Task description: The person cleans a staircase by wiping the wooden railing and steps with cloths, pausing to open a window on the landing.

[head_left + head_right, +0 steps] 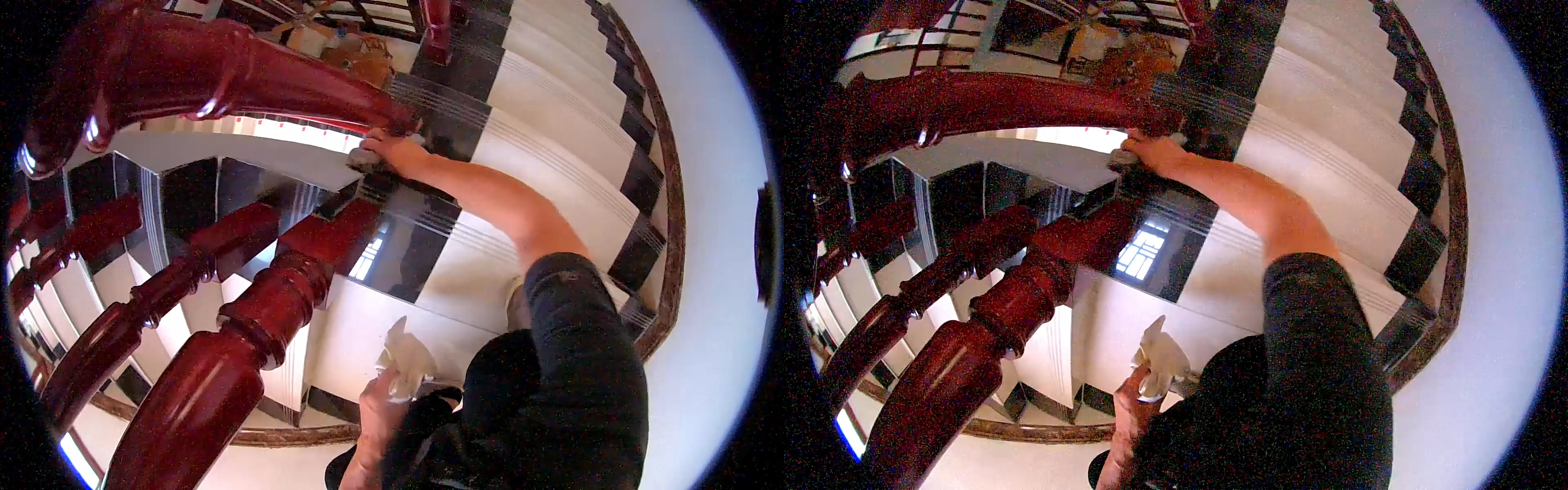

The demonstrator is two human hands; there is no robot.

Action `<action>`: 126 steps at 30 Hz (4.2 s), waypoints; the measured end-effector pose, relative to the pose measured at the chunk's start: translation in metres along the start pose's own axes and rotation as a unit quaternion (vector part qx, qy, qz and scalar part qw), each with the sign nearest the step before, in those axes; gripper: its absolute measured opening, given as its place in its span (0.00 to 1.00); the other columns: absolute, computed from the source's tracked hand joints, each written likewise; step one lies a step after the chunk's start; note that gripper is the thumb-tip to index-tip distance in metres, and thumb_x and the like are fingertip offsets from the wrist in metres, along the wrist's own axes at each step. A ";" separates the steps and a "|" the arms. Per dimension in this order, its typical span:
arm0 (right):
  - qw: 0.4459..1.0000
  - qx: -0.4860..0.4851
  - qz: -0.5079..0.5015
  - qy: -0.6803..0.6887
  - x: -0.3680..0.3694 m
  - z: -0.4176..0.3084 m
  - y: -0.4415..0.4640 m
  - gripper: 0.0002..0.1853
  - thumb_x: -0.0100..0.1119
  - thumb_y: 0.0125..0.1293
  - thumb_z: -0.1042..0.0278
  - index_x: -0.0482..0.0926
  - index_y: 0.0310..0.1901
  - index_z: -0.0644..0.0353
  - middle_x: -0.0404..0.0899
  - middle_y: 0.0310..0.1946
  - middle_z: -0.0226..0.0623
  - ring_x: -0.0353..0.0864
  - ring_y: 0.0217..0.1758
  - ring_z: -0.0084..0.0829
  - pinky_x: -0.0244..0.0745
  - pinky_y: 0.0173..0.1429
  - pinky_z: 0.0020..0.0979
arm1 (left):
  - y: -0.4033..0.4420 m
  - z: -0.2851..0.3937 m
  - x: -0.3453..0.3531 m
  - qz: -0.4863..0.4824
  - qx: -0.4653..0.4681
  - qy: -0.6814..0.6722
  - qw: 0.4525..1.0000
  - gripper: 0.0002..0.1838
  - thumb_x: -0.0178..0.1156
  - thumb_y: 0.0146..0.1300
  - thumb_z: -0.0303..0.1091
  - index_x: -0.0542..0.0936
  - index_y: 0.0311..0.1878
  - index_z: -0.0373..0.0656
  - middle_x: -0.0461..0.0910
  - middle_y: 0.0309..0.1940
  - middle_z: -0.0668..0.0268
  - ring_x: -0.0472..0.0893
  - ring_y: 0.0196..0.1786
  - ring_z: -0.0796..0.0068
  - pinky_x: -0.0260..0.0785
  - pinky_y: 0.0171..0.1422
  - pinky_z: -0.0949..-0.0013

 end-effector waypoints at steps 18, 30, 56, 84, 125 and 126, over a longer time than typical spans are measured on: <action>0.964 0.096 -0.082 -0.233 -0.025 0.047 -0.149 0.19 0.59 0.63 0.68 0.82 0.57 0.53 0.82 0.61 0.30 0.76 0.70 0.42 0.74 0.74 0.40 | 0.013 -0.009 -0.001 -0.020 0.021 -0.041 0.999 0.33 0.79 0.49 0.29 0.81 0.62 0.41 0.88 0.45 0.51 0.88 0.48 0.46 0.82 0.53 0.54; 0.950 0.011 -0.059 -0.308 0.027 0.017 -0.017 0.21 0.51 0.73 0.67 0.75 0.66 0.52 0.68 0.75 0.27 0.74 0.72 0.37 0.81 0.64 0.44 | -0.010 -0.001 -0.006 -0.017 -0.032 -0.034 0.999 0.25 0.76 0.60 0.32 0.83 0.61 0.42 0.88 0.43 0.46 0.90 0.46 0.50 0.83 0.48 0.57; 0.947 -0.050 0.028 -0.315 0.036 0.027 -0.005 0.14 0.50 0.73 0.67 0.79 0.57 0.51 0.84 0.56 0.32 0.87 0.56 0.40 0.84 0.50 0.45 | -0.001 0.010 -0.009 -0.019 0.011 0.003 1.000 0.31 0.77 0.55 0.29 0.81 0.64 0.38 0.88 0.46 0.48 0.89 0.48 0.50 0.83 0.50 0.57; 0.951 0.052 -0.075 -0.294 0.018 0.010 0.010 0.18 0.51 0.75 0.65 0.79 0.63 0.48 0.80 0.63 0.32 0.83 0.63 0.40 0.83 0.58 0.45 | 0.004 0.021 -0.015 -0.028 0.026 -0.011 0.999 0.26 0.74 0.52 0.28 0.83 0.57 0.42 0.88 0.39 0.52 0.87 0.41 0.46 0.81 0.48 0.53; 0.981 0.121 -0.031 -0.146 -0.062 0.116 -0.154 0.29 0.59 0.62 0.74 0.76 0.68 0.58 0.80 0.64 0.46 0.78 0.68 0.43 0.84 0.56 0.37 | -0.002 -0.012 -0.010 0.018 0.084 0.014 0.996 0.30 0.79 0.50 0.33 0.82 0.58 0.42 0.88 0.37 0.53 0.86 0.37 0.48 0.80 0.45 0.52; 0.980 0.187 -0.031 -0.055 -0.071 0.126 -0.159 0.30 0.60 0.60 0.75 0.77 0.67 0.58 0.83 0.61 0.47 0.82 0.64 0.43 0.83 0.55 0.37 | -0.005 -0.028 0.000 0.003 0.063 0.027 0.998 0.29 0.79 0.51 0.33 0.83 0.59 0.42 0.88 0.38 0.52 0.86 0.38 0.48 0.80 0.46 0.52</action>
Point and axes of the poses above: each hand's wrist, its own y-axis towards the middle knuckle, its own x-axis out of the palm, z = x × y, the point moved 3 cm from there along y, towards the middle knuckle
